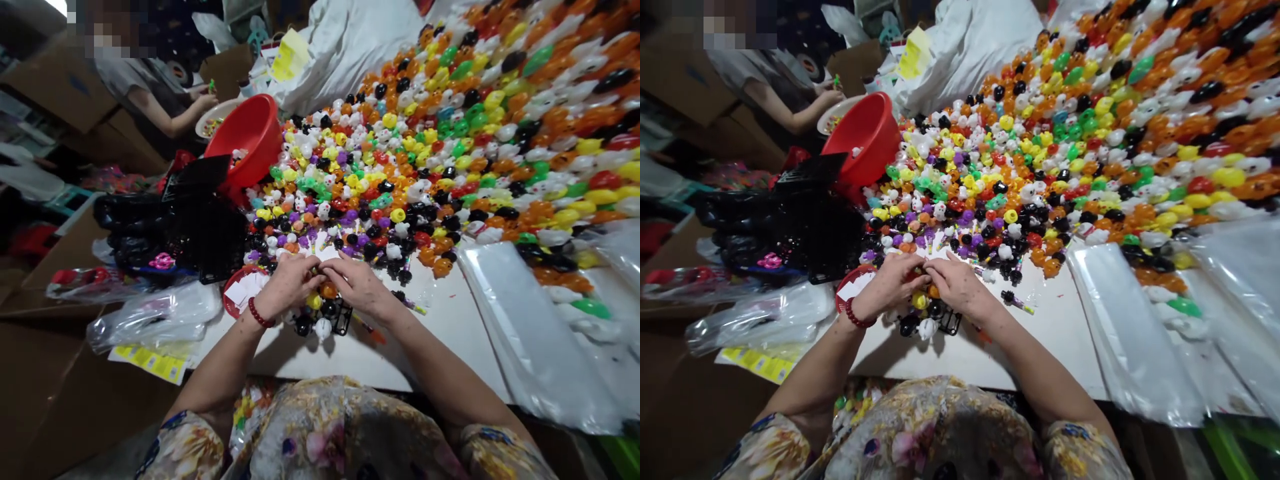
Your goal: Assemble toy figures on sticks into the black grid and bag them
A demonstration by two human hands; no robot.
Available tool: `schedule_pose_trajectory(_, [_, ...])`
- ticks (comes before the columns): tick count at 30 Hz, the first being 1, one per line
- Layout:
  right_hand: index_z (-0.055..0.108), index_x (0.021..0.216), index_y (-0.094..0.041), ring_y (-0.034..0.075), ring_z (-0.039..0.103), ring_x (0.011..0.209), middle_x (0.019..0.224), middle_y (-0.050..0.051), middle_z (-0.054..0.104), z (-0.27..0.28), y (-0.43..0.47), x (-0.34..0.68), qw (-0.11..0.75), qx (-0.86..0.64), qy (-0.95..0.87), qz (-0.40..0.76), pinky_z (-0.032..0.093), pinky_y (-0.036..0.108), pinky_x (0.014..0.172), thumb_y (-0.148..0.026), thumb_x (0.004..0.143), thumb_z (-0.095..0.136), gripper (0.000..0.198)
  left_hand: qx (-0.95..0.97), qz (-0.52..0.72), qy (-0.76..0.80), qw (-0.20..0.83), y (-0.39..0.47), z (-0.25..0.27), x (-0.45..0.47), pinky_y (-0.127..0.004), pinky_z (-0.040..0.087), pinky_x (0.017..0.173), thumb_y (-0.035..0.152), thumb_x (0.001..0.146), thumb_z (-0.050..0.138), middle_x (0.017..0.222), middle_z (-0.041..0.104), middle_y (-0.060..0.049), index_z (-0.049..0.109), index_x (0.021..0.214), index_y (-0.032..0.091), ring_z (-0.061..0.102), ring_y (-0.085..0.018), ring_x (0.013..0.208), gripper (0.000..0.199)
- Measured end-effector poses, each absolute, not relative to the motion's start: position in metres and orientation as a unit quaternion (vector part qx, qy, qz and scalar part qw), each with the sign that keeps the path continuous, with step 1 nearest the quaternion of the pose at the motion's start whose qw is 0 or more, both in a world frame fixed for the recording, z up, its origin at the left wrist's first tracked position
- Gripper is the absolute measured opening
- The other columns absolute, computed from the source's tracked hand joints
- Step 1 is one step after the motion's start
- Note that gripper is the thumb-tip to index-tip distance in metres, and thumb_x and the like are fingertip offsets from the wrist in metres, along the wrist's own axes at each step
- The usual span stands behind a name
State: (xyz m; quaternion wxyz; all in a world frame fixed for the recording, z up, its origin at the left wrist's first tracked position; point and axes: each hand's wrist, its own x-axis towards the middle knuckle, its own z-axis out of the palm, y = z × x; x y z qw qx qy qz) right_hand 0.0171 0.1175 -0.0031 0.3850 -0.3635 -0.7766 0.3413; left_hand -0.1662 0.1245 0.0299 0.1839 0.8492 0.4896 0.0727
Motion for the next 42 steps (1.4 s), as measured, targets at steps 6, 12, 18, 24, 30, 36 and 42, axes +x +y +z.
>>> schedule_pose_trajectory(6, [0.067,0.099,-0.022,0.018,0.065,0.089,0.095,0.004,0.072,-0.014,0.104,0.033,0.454,-0.423,-0.707,0.34,0.05,0.036,0.089,-0.023,0.095,0.05,0.017,0.821,0.081,0.525,0.212,0.127,0.037,-0.165,-0.034,0.044,0.078,0.027,0.084,0.066,0.07,0.066,0.0,0.065,0.083,0.02,0.059,-0.018,0.072,0.007])
schedule_pose_trajectory(12, [0.063,0.096,-0.02,0.018,0.061,0.085,0.092,0.004,0.067,-0.043,0.095,0.043,0.415,-0.488,-0.672,0.372,0.048,0.032,0.08,-0.021,0.092,0.052,0.011,0.769,0.159,0.545,0.295,0.126,0.047,-0.171,-0.028,0.048,0.069,0.035,0.082,0.065,0.08,0.072,-0.001,0.067,0.082,0.021,0.065,-0.018,0.076,0.014])
schedule_pose_trajectory(18, [0.064,0.1,-0.018,0.018,0.057,0.085,0.095,0.005,0.062,-0.072,0.107,0.03,0.336,-0.508,-0.691,0.389,0.046,0.031,0.079,-0.014,0.086,0.058,0.016,0.707,0.237,0.568,0.349,0.126,0.054,-0.176,-0.03,0.052,0.073,0.044,0.076,0.071,0.086,0.074,-0.003,0.07,0.085,0.021,0.067,-0.019,0.08,0.025])
schedule_pose_trajectory(24, [0.063,0.085,-0.017,0.018,0.058,0.088,0.093,0.004,0.06,-0.089,0.132,0.01,0.248,-0.5,-0.731,0.392,0.045,0.029,0.079,-0.003,0.074,0.06,0.018,0.712,0.232,0.569,0.34,0.127,0.051,-0.177,-0.033,0.053,0.077,0.044,0.073,0.074,0.084,0.074,-0.002,0.071,0.082,0.021,0.067,-0.02,0.081,0.025])
schedule_pose_trajectory(30, [0.062,0.087,-0.018,0.019,0.062,0.086,0.092,0.006,0.065,-0.093,0.133,0.003,0.244,-0.497,-0.747,0.368,0.045,0.027,0.076,-0.005,0.081,0.054,0.016,0.67,0.27,0.583,0.372,0.123,0.051,-0.179,-0.033,0.054,0.082,0.041,0.071,0.077,0.087,0.075,-0.004,0.072,0.081,0.02,0.068,-0.02,0.083,0.025])
schedule_pose_trajectory(36, [0.063,0.094,-0.016,0.022,0.063,0.084,0.093,0.01,0.069,-0.092,0.128,0.004,0.193,-0.514,-0.773,0.318,0.045,0.028,0.073,-0.005,0.078,0.054,0.022,0.64,0.301,0.59,0.39,0.121,0.048,-0.18,-0.035,0.054,0.084,0.042,0.068,0.08,0.085,0.075,-0.005,0.071,0.078,0.019,0.068,-0.02,0.083,0.027])
schedule_pose_trajectory(42, [0.063,0.091,-0.018,0.02,0.064,0.085,0.094,0.008,0.069,-0.097,0.131,0.007,0.222,-0.513,-0.756,0.339,0.044,0.026,0.073,-0.012,0.083,0.053,0.013,0.539,0.39,0.586,0.463,0.12,0.037,-0.187,-0.031,0.055,0.074,0.041,0.063,0.086,0.088,0.076,-0.007,0.068,0.075,0.018,0.07,-0.02,0.081,0.032])
